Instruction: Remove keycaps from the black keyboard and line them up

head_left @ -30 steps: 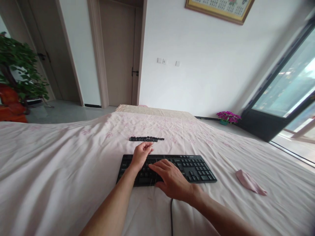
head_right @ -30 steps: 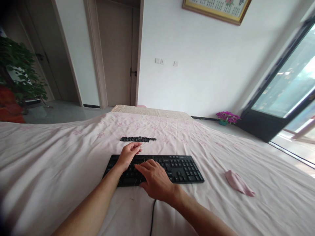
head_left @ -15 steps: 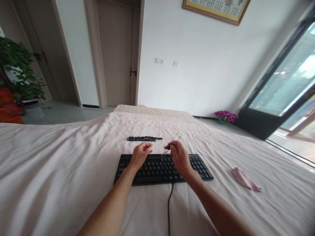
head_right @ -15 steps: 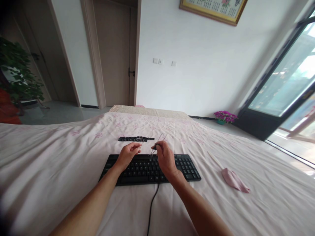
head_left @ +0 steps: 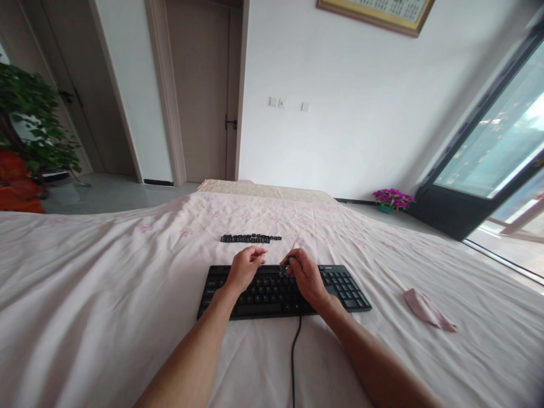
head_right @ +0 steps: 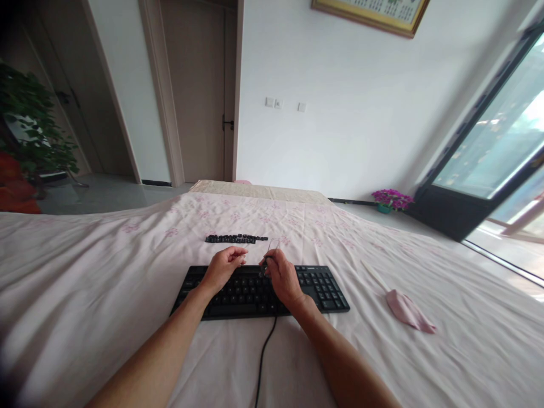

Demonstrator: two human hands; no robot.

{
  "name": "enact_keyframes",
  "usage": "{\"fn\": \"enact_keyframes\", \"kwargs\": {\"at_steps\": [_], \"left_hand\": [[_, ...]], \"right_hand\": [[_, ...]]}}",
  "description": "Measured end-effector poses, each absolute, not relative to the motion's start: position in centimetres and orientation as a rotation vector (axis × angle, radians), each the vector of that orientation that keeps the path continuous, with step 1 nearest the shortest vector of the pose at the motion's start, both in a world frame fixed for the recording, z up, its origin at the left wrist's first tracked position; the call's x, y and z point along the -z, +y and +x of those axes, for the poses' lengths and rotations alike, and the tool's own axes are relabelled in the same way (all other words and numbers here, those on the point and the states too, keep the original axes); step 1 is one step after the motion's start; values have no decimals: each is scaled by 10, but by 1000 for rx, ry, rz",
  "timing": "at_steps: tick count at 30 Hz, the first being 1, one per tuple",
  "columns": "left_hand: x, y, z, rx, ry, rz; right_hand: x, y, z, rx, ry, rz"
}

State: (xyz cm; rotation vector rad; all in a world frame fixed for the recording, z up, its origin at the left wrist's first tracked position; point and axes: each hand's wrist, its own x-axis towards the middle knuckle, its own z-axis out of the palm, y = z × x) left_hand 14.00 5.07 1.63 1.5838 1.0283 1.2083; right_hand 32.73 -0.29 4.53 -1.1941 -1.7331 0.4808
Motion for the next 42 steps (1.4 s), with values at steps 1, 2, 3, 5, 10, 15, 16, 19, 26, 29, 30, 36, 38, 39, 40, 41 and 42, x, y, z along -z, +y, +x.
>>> {"fn": "enact_keyframes", "kwargs": {"at_steps": [1, 2, 3, 5, 10, 15, 16, 19, 26, 29, 30, 36, 38, 39, 40, 41, 42], "left_hand": [[-17, 50, 140, -1209, 1031, 1591], [-17, 50, 140, -1210, 1035, 1601], [-16, 50, 141, -1210, 1038, 1613], [-15, 51, 141, -1208, 1046, 1641], [-12, 51, 142, -1193, 1080, 1710], [-21, 44, 144, -1182, 1121, 1918], [-23, 42, 145, -1163, 1114, 1989], [-29, 36, 148, -1060, 1094, 2178], [-27, 35, 153, -935, 1054, 2235], [-25, 37, 156, -941, 1039, 2226], [-26, 38, 157, -940, 1038, 2226], [-26, 41, 165, -901, 1061, 2227], [-25, 41, 167, -895, 1073, 2239], [-24, 41, 167, -896, 1070, 2253], [-24, 41, 168, -900, 1059, 2269], [-24, 41, 168, -908, 1046, 2283], [-24, 40, 168, -918, 1033, 2293]], "right_hand": [[-44, -3, 327, -488, -1747, -1192], [-44, -3, 327, -492, -1764, -1192], [-43, -3, 327, -496, -1782, -1191], [-43, -4, 326, -502, -1828, -1184], [-44, -5, 327, -472, -1937, -1169], [-40, -2, 330, -574, -1771, -1145], [-40, -2, 330, -590, -1764, -1136], [-42, -4, 330, -566, -1817, -1146], [-42, 1, 330, -510, -1848, -1139], [-40, 3, 331, -550, -1839, -1117], [-39, 3, 331, -562, -1835, -1115], [-41, 3, 331, -603, -1839, -1055], [-41, 3, 330, -595, -1841, -1042], [-41, 2, 330, -587, -1843, -1037], [-41, 1, 329, -576, -1846, -1032], [-41, 0, 329, -564, -1848, -1024], [-41, -1, 329, -553, -1851, -1017]]}}
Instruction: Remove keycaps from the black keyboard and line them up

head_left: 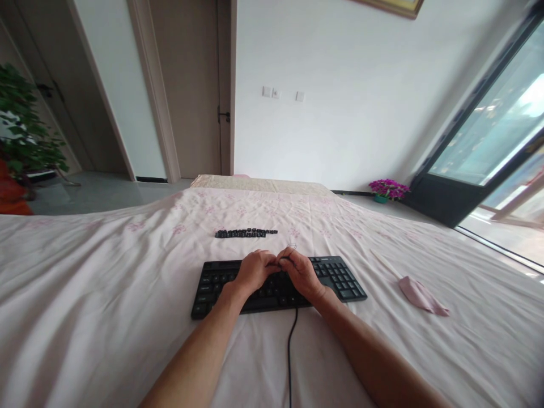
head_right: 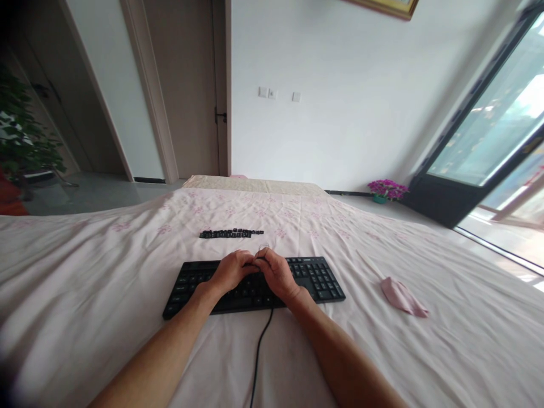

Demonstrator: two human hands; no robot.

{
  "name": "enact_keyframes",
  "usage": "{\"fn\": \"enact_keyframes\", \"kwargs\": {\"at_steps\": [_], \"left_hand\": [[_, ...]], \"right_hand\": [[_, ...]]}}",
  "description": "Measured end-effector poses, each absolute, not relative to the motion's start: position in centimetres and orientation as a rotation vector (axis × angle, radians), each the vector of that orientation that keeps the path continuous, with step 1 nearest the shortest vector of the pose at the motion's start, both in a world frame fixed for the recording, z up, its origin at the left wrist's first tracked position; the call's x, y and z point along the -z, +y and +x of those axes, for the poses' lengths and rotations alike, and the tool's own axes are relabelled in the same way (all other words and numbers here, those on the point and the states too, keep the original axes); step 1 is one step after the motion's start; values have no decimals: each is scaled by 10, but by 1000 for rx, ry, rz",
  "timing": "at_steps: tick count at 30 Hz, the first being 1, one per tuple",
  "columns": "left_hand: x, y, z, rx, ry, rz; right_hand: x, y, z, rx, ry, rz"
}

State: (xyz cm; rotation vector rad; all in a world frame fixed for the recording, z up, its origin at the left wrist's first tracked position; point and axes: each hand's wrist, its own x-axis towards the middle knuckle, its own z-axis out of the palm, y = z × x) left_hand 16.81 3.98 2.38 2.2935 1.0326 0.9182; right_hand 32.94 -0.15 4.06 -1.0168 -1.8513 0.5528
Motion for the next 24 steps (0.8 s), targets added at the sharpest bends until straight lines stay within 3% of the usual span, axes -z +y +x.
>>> {"fn": "enact_keyframes", "kwargs": {"at_steps": [14, 24], "left_hand": [[-28, 33, 167, -931, 910, 2157], [-29, 38, 160, -962, 956, 2038]], "right_hand": [[-42, -10, 330, -490, -1816, -931], [-39, -15, 333, -186, -2008, -828]]}}
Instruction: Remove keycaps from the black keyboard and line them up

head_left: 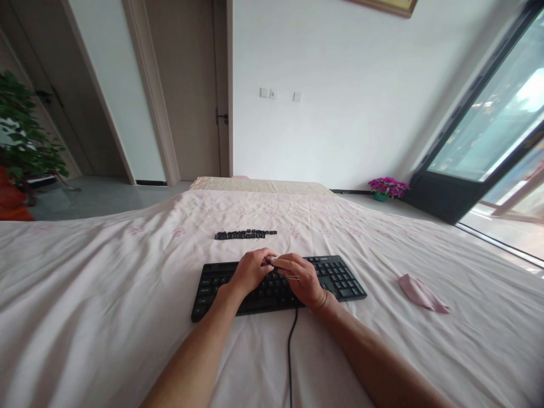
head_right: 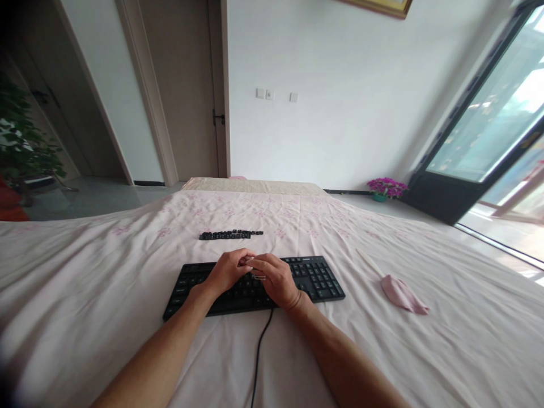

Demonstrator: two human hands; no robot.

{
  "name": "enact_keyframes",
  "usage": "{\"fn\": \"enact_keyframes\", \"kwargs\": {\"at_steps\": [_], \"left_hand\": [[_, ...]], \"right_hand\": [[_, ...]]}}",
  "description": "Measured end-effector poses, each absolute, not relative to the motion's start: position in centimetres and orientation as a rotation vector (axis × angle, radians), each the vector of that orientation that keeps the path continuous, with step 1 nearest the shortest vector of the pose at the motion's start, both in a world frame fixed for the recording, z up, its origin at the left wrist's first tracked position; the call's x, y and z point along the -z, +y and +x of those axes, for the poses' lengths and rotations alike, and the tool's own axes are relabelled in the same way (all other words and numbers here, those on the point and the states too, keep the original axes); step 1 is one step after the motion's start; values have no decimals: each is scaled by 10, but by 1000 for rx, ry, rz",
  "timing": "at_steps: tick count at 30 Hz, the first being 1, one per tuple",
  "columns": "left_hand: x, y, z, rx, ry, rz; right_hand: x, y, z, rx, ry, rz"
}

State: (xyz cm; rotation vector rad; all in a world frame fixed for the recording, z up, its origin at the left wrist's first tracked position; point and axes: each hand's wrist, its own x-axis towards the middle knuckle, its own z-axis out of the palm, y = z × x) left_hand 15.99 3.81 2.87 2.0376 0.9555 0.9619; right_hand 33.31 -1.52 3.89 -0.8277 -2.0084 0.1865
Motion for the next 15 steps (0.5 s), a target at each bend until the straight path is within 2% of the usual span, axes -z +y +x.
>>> {"fn": "enact_keyframes", "kwargs": {"at_steps": [8, 15], "left_hand": [[-20, 54, 143, -1108, 951, 1742], [-16, 53, 141, -1106, 938, 1689]], "right_hand": [[-40, -18, 325, -53, -2463, -752], [-39, -16, 323, -116, -2225, -925]]}}
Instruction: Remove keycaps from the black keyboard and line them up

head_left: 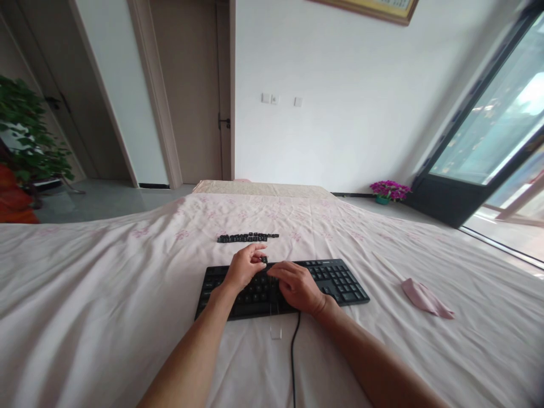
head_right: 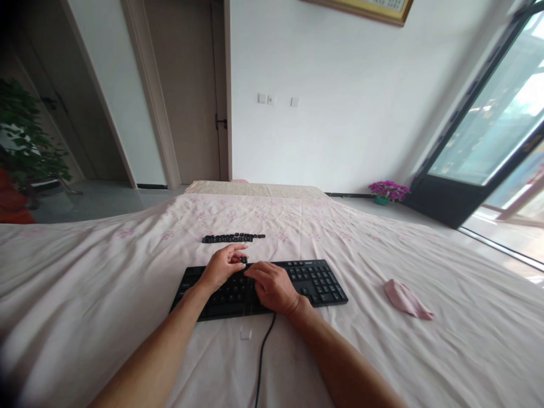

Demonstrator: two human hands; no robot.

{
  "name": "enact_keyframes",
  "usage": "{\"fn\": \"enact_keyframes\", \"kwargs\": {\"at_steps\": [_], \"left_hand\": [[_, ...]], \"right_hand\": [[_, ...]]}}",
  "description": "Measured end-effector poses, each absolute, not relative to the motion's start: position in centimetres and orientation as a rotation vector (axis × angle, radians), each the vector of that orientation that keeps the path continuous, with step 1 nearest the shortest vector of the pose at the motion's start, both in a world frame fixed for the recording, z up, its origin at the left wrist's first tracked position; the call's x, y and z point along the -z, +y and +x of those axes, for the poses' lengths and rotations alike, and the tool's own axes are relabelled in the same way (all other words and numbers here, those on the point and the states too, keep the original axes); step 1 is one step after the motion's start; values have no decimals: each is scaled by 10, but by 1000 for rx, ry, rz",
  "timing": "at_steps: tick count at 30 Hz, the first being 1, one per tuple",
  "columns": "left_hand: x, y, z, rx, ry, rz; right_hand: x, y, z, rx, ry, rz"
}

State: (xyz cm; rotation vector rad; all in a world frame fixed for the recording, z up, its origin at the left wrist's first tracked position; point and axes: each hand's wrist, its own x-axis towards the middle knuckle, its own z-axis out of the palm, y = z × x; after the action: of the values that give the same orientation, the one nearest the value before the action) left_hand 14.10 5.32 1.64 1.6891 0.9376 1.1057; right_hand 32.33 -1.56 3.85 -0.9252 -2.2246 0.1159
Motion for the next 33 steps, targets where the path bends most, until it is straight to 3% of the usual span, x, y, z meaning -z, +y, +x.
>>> {"fn": "enact_keyframes", "kwargs": {"at_steps": [5, 23, 33], "left_hand": [[-20, 48, 144, -1077, 881, 1672], [-18, 49, 144, -1159, 983, 1630], [-17, 53, 142, -1150, 1125, 1739]], "right_hand": [[-44, -7, 317, -122, -2003, -1221], [-45, 43, 318, -403, -1895, -1502], [-27, 124, 338, -287, -1797, -1846]]}}
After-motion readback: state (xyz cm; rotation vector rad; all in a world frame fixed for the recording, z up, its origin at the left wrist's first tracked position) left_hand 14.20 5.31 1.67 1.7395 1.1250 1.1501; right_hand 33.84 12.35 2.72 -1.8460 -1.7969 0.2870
